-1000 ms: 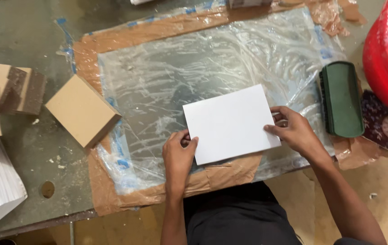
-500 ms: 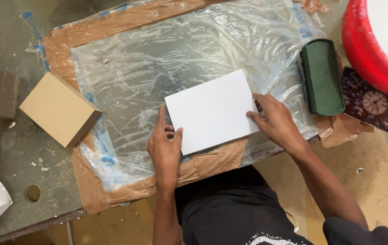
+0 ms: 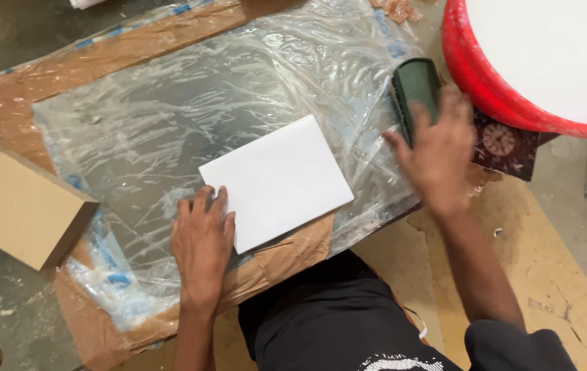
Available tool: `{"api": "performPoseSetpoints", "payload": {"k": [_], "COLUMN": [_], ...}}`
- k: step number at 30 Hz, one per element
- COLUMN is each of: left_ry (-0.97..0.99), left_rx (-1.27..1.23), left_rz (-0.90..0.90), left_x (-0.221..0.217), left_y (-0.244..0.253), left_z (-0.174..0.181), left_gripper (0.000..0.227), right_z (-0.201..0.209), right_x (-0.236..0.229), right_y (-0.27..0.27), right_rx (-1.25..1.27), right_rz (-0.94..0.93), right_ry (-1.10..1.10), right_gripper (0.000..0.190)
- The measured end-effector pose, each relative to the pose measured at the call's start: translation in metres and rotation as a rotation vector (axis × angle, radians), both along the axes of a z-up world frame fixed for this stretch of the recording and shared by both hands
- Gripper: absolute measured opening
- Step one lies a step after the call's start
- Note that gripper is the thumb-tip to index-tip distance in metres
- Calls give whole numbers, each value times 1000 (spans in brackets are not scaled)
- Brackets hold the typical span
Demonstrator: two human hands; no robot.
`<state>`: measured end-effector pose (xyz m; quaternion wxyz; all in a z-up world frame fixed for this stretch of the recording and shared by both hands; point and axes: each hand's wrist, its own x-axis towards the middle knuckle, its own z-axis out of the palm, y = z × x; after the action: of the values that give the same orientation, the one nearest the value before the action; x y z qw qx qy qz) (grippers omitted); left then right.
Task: The person aligns a stack of white pages, places a brown cardboard cover on top, and uses a green brush to press the cover onto the pages. This process is repeated for multiple book units on a plastic-covered workbench.
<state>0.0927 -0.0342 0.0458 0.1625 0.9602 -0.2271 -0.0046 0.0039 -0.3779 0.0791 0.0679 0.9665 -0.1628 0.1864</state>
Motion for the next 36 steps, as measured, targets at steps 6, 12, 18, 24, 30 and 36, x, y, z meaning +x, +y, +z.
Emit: {"api": "performPoseSetpoints", "payload": {"k": [6, 12, 18, 24, 30, 36], "left_ry": [73, 75, 79, 51, 98, 108], "left_rx": [-34, -45, -57, -15, 4, 32], "left_rz": [-61, -45, -51, -59, -21, -9], "left_x": [7, 4, -2, 0, 2, 5], "left_y": [1, 4, 6, 6, 4, 3], "left_z": [4, 5, 4, -2, -4, -5], "left_gripper": [54, 56, 60, 60, 62, 62], "right_z": [-3, -30, 14, 62, 91, 54], "right_x": [2, 71, 4, -32, -35, -26], "right_y": [-42, 15, -13, -66, -206, -272], "right_rx": [165, 175, 16, -141, -48, 170], "right_rz": [-359, -52, 187, 47, -247, -486], "right_ry": [327, 216, 115, -20, -79, 89], "right_gripper": [62, 58, 56, 54, 52, 63]}}
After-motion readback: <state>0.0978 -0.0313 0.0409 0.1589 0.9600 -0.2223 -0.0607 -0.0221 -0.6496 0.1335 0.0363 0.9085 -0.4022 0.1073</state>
